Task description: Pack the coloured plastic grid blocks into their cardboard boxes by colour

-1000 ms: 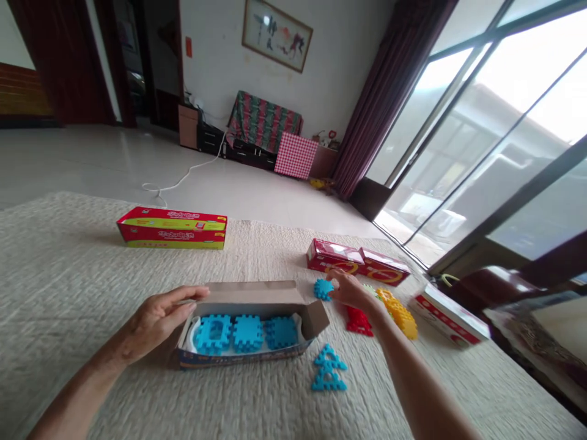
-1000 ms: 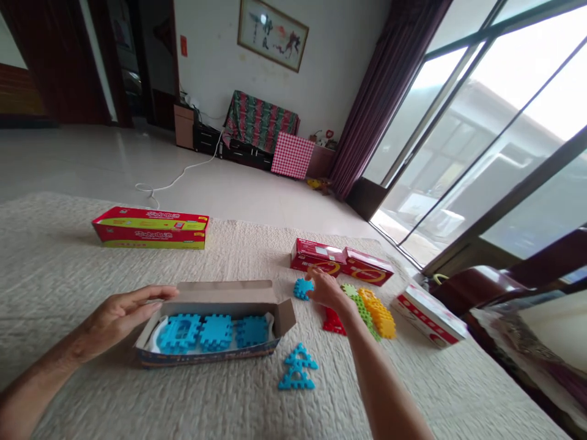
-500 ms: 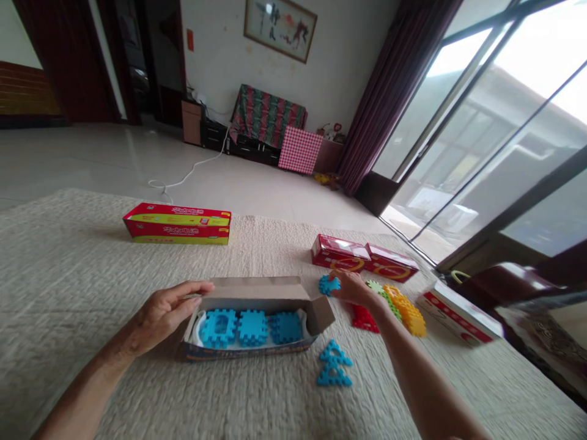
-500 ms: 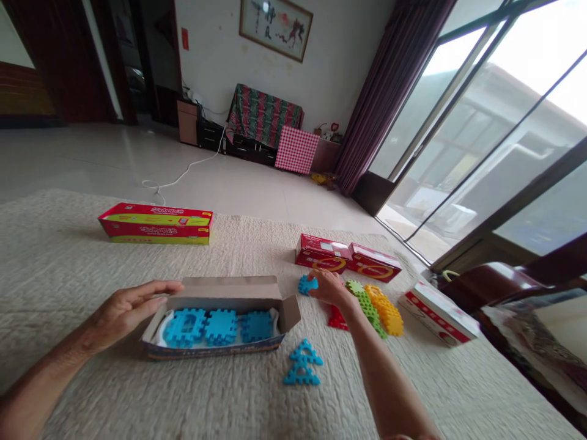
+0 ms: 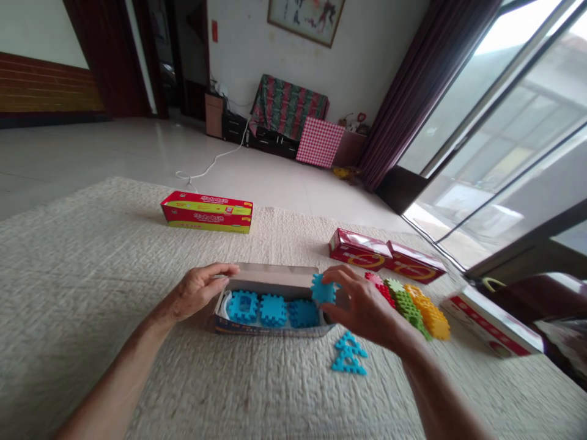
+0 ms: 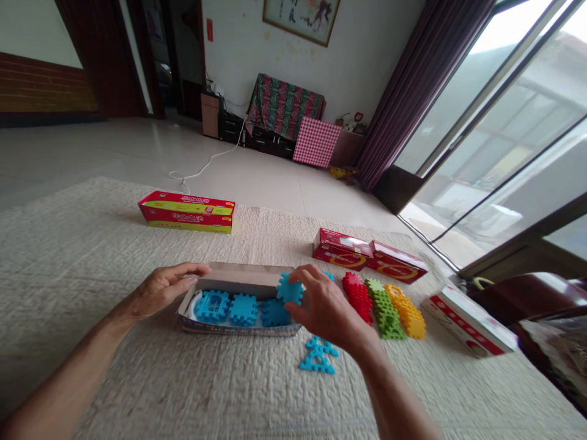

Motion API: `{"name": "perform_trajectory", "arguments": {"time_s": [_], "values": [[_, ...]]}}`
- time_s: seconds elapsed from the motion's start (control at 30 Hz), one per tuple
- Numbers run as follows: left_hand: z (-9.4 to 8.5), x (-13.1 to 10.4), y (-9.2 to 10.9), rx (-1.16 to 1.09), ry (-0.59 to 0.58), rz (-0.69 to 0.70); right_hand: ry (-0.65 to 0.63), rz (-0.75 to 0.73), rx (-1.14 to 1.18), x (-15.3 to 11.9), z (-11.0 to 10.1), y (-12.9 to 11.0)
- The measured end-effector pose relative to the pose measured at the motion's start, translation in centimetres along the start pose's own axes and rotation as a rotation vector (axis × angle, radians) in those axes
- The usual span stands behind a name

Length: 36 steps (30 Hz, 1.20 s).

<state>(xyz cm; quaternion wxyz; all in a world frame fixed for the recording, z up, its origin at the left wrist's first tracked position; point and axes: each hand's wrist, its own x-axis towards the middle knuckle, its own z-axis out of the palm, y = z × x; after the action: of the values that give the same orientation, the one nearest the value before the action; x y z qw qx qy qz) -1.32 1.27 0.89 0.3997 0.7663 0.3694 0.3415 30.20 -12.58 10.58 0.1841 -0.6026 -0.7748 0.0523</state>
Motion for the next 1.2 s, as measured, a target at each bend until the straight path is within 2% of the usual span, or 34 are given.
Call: {"name": "perform_trajectory", "arguments": {"time_s": [0.07, 0.17, 0.3, 0.47, 0.57, 0.67, 0.77, 0.87, 1.03, 1.2], "values": [[0.0, 0.0, 0.1, -0.007, -0.004, 0.000, -0.104, -0.005, 0.012, -0.1, 0.9, -1.3], [0.0, 0.0, 0.1, -0.020, -0.010, 0.005, -0.160, 0.005, -0.016, -0.1, 2.0, -1.9], [0.0, 0.1, 0.0, -0.019, -0.007, 0.007, -0.157, 0.002, -0.039, -0.1, 2.3, -1.7], [-0.1, 0.0, 0.0, 0.017, -0.015, 0.007, -0.111, -0.009, -0.009, -0.5, 1.2, -1.2], [-0.1, 0.0, -0.4, 0.041, -0.023, 0.006, 0.006, 0.045, -0.025, -0.6, 0.0, 1.1], [-0.1, 0.0, -1.1, 0.045, -0.030, -0.008, 0.076, 0.166, -0.094, -0.1, -0.9, 5.2], [-0.1, 0.2, -1.8, 0.028, -0.031, -0.025, 0.003, 0.280, -0.165, 0.4, -0.7, 9.5], [-0.1, 0.3, -2.2, 0.022, -0.032, -0.021, -0.119, 0.322, -0.201, 0.6, 0.7, 12.5], [-0.1, 0.3, -2.1, 0.025, -0.022, -0.023, -0.172, 0.307, -0.212, 0.7, 3.2, 14.7], [-0.1, 0.3, -1.9, 0.024, -0.023, -0.026, -0.187, 0.309, -0.209, 0.8, 4.2, 15.8]]}}
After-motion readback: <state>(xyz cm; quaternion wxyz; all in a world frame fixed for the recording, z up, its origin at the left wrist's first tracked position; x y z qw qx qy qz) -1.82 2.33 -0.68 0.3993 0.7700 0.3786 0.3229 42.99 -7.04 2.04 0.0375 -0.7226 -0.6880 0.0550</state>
